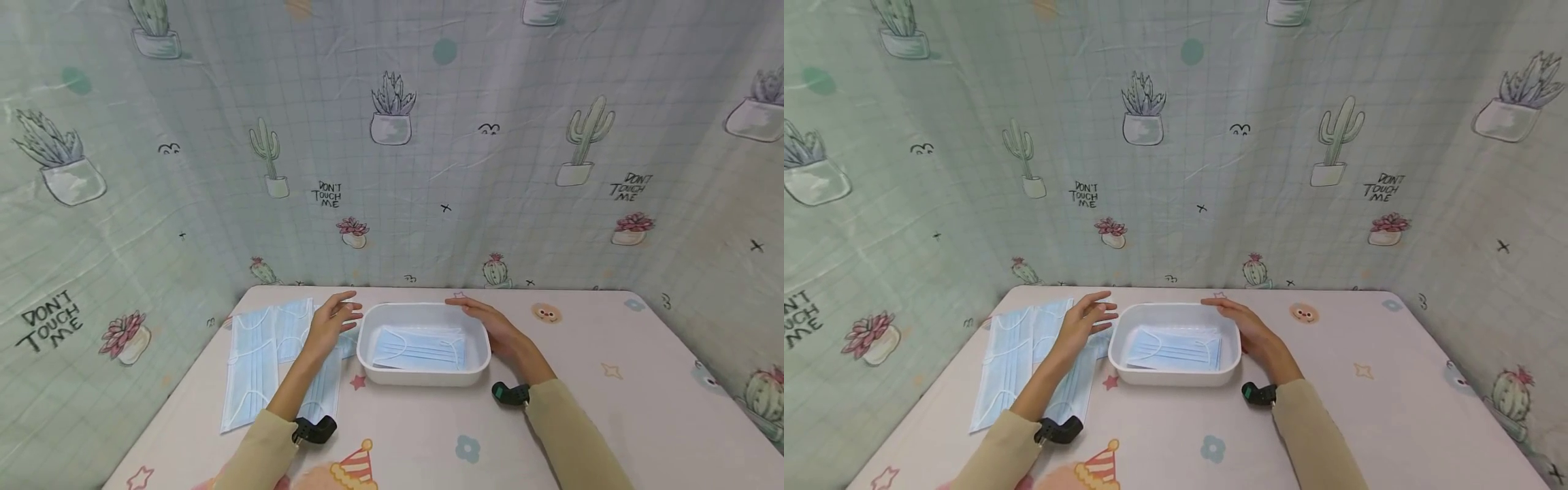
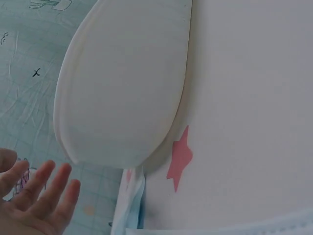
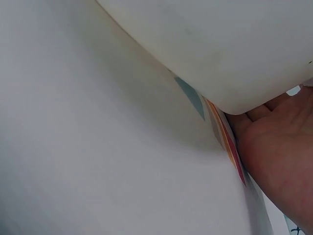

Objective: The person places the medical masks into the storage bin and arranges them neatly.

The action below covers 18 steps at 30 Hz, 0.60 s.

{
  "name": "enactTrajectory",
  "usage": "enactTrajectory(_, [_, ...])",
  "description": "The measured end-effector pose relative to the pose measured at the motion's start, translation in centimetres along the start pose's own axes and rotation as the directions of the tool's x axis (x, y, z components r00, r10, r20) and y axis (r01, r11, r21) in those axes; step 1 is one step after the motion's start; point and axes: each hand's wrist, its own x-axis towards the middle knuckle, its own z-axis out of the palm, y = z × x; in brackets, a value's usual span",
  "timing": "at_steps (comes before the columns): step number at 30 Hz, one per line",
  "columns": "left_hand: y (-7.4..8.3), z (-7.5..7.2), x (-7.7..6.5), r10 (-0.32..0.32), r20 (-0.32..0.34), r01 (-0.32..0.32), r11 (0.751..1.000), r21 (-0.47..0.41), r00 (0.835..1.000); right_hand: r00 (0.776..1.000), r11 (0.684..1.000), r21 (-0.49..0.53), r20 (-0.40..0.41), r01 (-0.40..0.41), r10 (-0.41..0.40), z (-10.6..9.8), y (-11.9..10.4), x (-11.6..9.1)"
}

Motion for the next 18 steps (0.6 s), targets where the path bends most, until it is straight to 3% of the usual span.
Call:
enactTrajectory(8, [-0.2,-2.5,-0.7,0.011,-0.039,-0.01,1.0,0.021,0.999,1.0,1.0,-0.009,-0.004,0.0,0.0,0.0,0.0,0.2])
enactTrajectory(14, [-0.6,-6.3,-1.7,0.036,-0.07,-0.027,0.992,0.126,0.997,1.0,1.0,-0.011,-0.002,0.001,-0.001,-0.3,0.0,0.3])
enactTrajectory(18, [-1.1,-9.4,-3.1,0.057,-0.132,-0.023,0.968,0.249,0.99,1.0,1.0,-0.002,0.006,0.0,0.0,-0.3,0.1,0.3])
